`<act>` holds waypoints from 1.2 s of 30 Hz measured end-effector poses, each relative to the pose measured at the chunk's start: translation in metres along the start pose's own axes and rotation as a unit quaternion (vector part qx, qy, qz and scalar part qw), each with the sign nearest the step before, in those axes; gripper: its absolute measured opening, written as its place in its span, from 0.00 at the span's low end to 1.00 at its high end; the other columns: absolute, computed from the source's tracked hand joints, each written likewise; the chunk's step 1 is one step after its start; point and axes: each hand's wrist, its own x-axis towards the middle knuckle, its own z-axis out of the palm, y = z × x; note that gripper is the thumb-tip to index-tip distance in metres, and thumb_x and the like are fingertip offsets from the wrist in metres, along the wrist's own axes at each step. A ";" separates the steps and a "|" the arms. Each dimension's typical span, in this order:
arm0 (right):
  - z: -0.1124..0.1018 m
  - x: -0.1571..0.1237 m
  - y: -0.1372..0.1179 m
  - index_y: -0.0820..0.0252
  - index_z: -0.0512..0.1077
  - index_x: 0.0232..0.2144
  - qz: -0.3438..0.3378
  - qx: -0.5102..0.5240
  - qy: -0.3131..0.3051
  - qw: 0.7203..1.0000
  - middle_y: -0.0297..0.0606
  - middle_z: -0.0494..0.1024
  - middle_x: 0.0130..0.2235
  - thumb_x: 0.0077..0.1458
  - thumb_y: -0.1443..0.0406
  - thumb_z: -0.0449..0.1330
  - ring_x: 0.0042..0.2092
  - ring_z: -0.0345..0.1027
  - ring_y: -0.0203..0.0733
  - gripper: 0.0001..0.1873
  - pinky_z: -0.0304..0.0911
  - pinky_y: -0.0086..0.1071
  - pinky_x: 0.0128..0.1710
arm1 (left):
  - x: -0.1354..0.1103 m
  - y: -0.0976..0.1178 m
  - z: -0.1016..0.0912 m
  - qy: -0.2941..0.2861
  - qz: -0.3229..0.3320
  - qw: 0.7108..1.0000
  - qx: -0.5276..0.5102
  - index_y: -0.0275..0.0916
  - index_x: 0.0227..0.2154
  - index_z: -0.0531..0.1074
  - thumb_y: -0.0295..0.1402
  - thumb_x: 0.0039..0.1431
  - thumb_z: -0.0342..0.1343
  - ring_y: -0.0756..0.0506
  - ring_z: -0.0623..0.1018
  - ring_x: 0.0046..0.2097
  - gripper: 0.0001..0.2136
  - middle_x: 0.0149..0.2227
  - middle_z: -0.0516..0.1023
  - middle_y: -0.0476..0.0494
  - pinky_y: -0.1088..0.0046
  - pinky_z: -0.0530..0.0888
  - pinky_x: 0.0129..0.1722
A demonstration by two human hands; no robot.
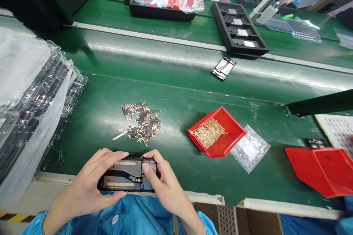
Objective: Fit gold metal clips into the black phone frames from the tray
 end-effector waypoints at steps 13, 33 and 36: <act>-0.009 0.013 0.002 0.52 0.75 0.54 -0.150 -0.075 -0.002 0.986 0.38 0.79 0.49 0.76 0.59 0.62 0.49 0.74 0.44 0.09 0.71 0.35 0.51 | -0.002 0.007 0.004 -0.010 -0.004 0.998 0.058 0.46 0.78 0.54 0.32 0.57 0.72 0.35 0.82 0.53 0.48 0.61 0.82 0.40 0.52 0.78 0.61; -0.010 0.026 0.009 0.57 0.76 0.47 -0.408 -0.182 0.035 0.894 0.41 0.79 0.42 0.70 0.78 0.61 0.41 0.77 0.42 0.13 0.76 0.33 0.41 | 0.006 -0.002 0.030 0.240 0.020 0.970 0.007 0.40 0.51 0.77 0.20 0.69 0.67 0.44 0.80 0.42 0.13 0.42 0.87 0.45 0.65 0.75 0.45; -0.007 0.020 0.005 0.58 0.75 0.48 -0.410 -0.205 0.043 0.888 0.42 0.79 0.42 0.69 0.80 0.60 0.41 0.76 0.43 0.15 0.75 0.34 0.41 | 0.002 -0.004 0.034 0.283 0.024 0.959 0.004 0.40 0.48 0.77 0.17 0.66 0.68 0.43 0.79 0.44 0.14 0.41 0.89 0.46 0.63 0.74 0.48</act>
